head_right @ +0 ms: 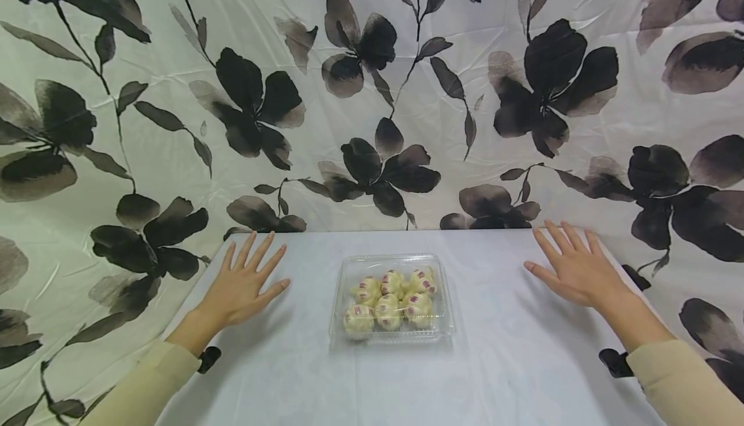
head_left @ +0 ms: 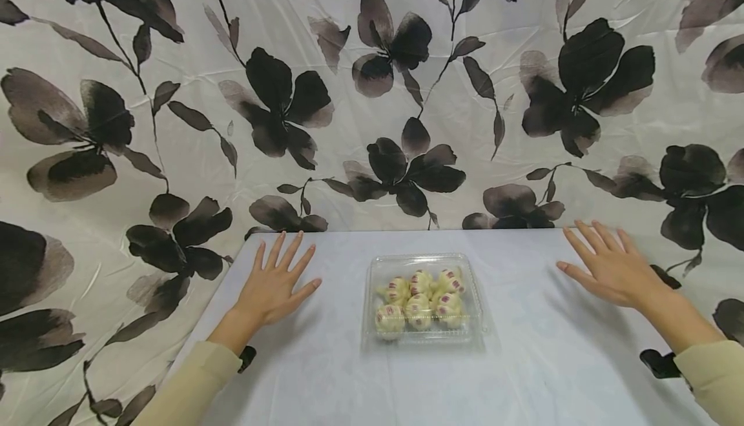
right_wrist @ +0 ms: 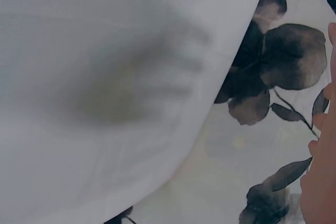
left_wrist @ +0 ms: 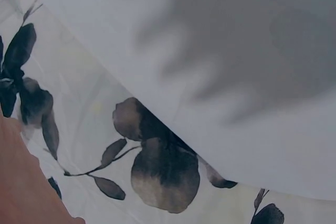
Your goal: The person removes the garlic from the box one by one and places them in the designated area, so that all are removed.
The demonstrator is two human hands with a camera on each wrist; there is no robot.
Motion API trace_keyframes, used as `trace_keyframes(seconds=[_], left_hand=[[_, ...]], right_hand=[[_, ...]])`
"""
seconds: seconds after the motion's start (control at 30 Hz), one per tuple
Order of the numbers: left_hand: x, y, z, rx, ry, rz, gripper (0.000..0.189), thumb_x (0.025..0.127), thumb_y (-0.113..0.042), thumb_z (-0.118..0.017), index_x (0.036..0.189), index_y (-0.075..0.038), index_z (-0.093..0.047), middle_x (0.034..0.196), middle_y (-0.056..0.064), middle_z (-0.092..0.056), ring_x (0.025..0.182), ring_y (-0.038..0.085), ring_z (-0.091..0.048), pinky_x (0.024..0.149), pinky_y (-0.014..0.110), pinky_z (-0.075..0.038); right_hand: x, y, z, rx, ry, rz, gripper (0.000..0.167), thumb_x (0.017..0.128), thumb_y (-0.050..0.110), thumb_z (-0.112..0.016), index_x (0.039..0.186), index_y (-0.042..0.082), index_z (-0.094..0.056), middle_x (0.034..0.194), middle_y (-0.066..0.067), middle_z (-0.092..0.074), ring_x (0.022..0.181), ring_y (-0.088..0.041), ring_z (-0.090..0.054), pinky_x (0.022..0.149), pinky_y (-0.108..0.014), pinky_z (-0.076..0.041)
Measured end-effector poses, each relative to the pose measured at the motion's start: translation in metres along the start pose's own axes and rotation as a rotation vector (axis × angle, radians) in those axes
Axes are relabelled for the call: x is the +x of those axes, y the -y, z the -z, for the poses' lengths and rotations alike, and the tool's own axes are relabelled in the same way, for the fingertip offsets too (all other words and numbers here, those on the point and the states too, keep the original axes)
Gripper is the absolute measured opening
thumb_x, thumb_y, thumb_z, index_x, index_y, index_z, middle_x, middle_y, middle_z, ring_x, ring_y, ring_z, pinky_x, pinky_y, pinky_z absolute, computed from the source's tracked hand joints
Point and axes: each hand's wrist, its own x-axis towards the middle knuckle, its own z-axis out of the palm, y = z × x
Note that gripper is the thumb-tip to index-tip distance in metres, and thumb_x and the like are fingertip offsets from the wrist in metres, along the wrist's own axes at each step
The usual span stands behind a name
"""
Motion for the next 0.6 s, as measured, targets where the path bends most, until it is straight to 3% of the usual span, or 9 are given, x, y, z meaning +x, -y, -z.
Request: trace_keyframes(seconds=[0.3, 0.47, 0.6], left_hand=[[-0.004, -0.01, 0.0, -0.07, -0.005, -0.017, 0.077, 0.101, -0.068, -0.04, 0.163, -0.024, -0.03, 0.172, 0.007, -0.015, 0.157, 0.039, -0.001, 0.121, 0.067, -0.003], [-0.005, -0.016, 0.0, -0.11, -0.015, -0.013, 0.077, 0.101, -0.068, -0.043, 0.163, -0.023, -0.033, 0.171, 0.008, -0.018, 0.157, 0.039, -0.005, 0.121, 0.067, -0.008], [-0.006, -0.02, 0.0, -0.145, -0.028, -0.015, 0.077, 0.1, -0.066, -0.046, 0.162, -0.022, -0.034, 0.17, 0.009, -0.02, 0.156, 0.041, -0.008, 0.121, 0.067, -0.011]], right_hand=[[-0.001, 0.012, 0.001, 0.024, -0.026, 0.06, 0.081, 0.101, 0.055, -0.055, 0.158, 0.001, -0.034, 0.161, -0.029, -0.028, 0.148, -0.052, -0.021, 0.118, -0.071, -0.004], [-0.001, 0.017, -0.003, 0.046, -0.088, 0.107, 0.082, 0.099, 0.051, -0.061, 0.158, 0.001, -0.035, 0.16, -0.028, -0.031, 0.147, -0.05, -0.025, 0.121, -0.066, -0.007], [-0.001, 0.021, -0.006, 0.062, -0.13, 0.147, 0.081, 0.097, 0.048, -0.067, 0.156, -0.001, -0.038, 0.157, -0.029, -0.035, 0.142, -0.051, -0.031, 0.118, -0.067, -0.017]])
